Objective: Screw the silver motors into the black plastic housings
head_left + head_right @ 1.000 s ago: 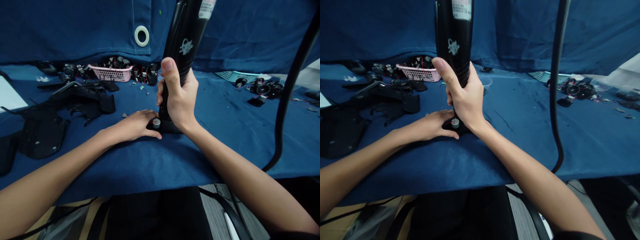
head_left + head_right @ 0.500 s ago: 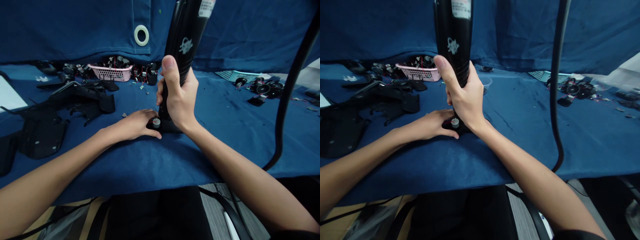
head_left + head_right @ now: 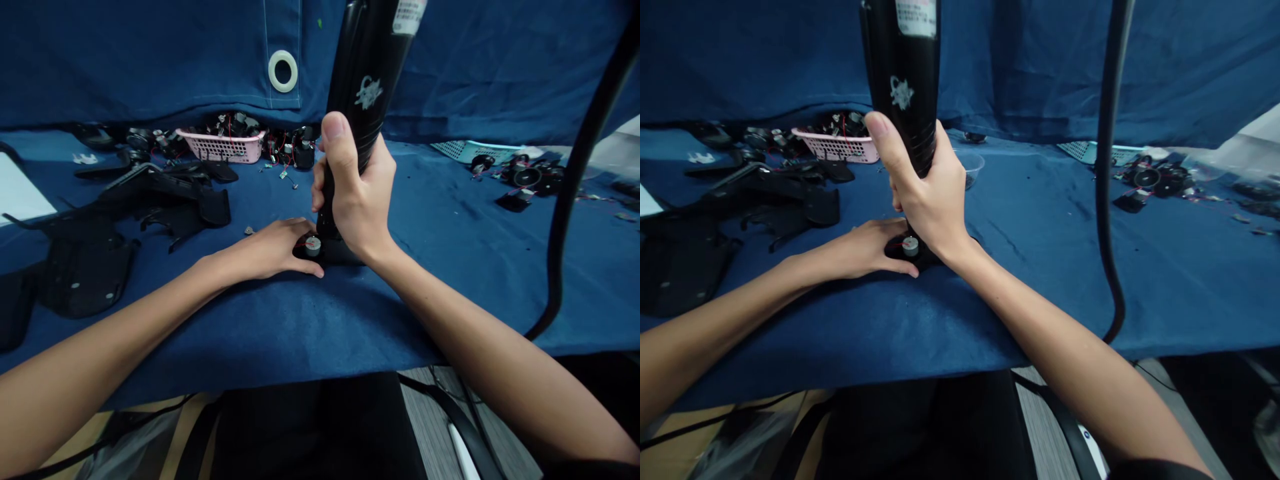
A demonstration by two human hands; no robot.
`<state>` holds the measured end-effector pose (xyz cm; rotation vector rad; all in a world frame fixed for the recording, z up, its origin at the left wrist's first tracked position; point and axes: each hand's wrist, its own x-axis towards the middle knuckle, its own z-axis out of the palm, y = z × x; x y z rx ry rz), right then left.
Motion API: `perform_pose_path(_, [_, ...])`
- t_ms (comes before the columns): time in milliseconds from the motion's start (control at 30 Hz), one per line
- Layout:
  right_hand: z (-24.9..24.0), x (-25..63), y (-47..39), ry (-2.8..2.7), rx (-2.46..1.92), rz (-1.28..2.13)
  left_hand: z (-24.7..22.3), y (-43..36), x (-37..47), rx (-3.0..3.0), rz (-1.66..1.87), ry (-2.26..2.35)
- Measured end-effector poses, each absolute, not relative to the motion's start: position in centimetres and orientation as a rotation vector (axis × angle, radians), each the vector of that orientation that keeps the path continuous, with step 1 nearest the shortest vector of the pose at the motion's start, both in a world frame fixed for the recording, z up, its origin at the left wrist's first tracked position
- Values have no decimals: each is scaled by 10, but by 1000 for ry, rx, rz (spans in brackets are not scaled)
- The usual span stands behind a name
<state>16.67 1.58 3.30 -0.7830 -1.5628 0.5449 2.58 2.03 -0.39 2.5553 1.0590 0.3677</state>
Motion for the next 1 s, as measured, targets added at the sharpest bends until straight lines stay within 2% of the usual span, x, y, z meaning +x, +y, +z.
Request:
perform_pose_path(533, [30,164,16,-1487,-756,526,-7,22,25,2526,407,1052])
perform_pose_path(767, [31,168,13,-1736,-896,514,-9,22,26,2529,413,1047])
perform_pose_path(1000, [33,168,11,-1612,-979,486,-7,22,28,2539,390,1073])
